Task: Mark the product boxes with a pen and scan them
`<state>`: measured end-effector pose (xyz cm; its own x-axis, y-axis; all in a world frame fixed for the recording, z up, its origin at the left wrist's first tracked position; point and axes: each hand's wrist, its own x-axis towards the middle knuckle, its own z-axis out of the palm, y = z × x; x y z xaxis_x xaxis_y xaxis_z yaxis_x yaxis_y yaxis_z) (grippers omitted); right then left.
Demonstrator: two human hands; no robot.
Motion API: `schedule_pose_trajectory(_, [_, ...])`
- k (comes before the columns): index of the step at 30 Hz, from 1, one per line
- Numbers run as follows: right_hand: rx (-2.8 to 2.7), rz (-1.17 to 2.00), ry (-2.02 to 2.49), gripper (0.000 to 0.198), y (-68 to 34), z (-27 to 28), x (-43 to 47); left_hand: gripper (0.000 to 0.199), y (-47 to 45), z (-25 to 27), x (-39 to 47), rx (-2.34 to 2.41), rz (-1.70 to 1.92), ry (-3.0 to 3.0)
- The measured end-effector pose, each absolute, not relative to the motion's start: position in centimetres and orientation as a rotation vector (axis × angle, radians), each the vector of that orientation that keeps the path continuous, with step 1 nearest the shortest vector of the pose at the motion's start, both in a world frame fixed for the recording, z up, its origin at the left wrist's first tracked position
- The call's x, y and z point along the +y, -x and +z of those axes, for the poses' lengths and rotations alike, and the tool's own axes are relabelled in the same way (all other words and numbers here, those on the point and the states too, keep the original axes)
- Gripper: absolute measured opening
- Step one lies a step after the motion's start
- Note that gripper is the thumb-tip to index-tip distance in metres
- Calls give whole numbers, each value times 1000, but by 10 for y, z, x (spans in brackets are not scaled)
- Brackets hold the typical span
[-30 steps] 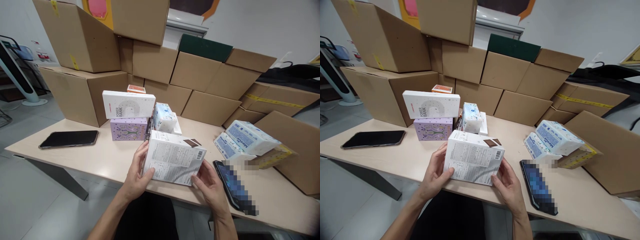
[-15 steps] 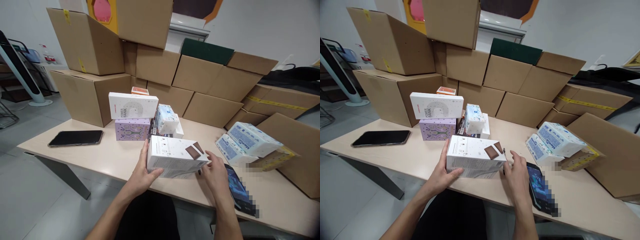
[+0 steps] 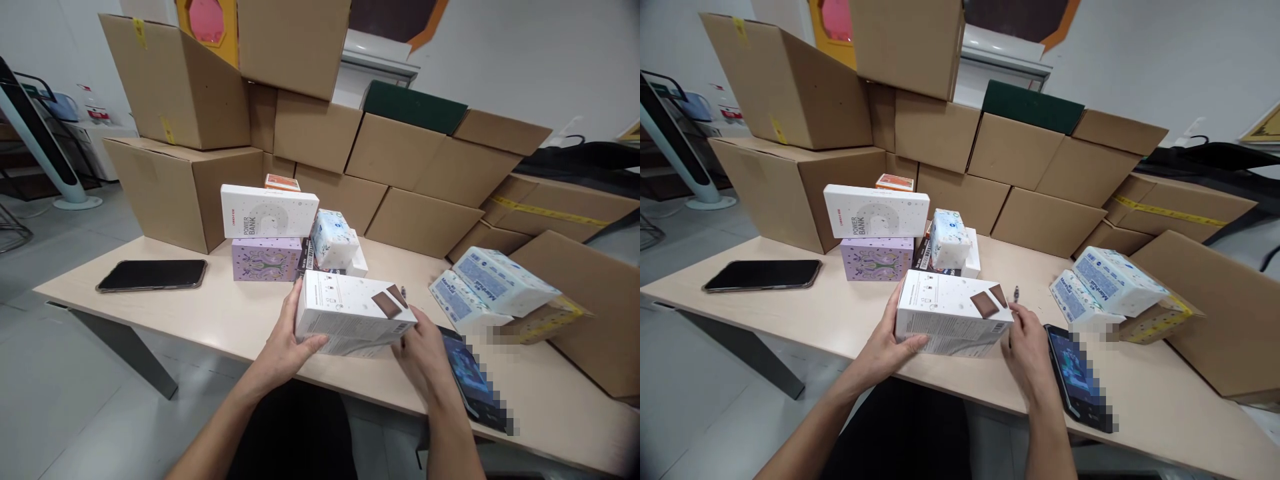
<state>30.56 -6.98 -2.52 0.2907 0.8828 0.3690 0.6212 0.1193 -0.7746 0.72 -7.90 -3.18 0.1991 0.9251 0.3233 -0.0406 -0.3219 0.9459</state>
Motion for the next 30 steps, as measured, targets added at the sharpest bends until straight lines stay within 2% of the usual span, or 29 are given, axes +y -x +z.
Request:
schedule_pose_trajectory(6, [-845,655,926,33,-301,1,-75,100,-7,-30,-80,863,1281,-1526])
schedule_pose_trajectory(8, [-795,613,833,35,-295,13,-79,101,-7,-29,-81,860,1273,-1513])
schedule_pose_trajectory(11, [-726,497,764,24,-284,34,-87,101,-8,-29,-81,848,1280,-1488])
schedule_pose_trajectory(14, [-714,422,719,12,-272,58,-97,101,-8,-29,-81,845,1292,-1488])
schedule_pose_trajectory(17, [-822,416,704,22,-254,82,-103,101,-8,-29,-80,862,1292,-1519])
schedule_pose_trajectory(20, [-1024,524,725,17,-233,98,-102,101,-8,-30,-80,861,1279,-1541])
schedule_pose_trajectory(26, [-1309,746,904,18,-206,94,-85,101,-8,-29,-80,852,1331,-1505])
schedule_pose_trajectory(30, [-1387,700,1054,25,-201,86,-79,101,-9,-29,-80,836,1352,-1489])
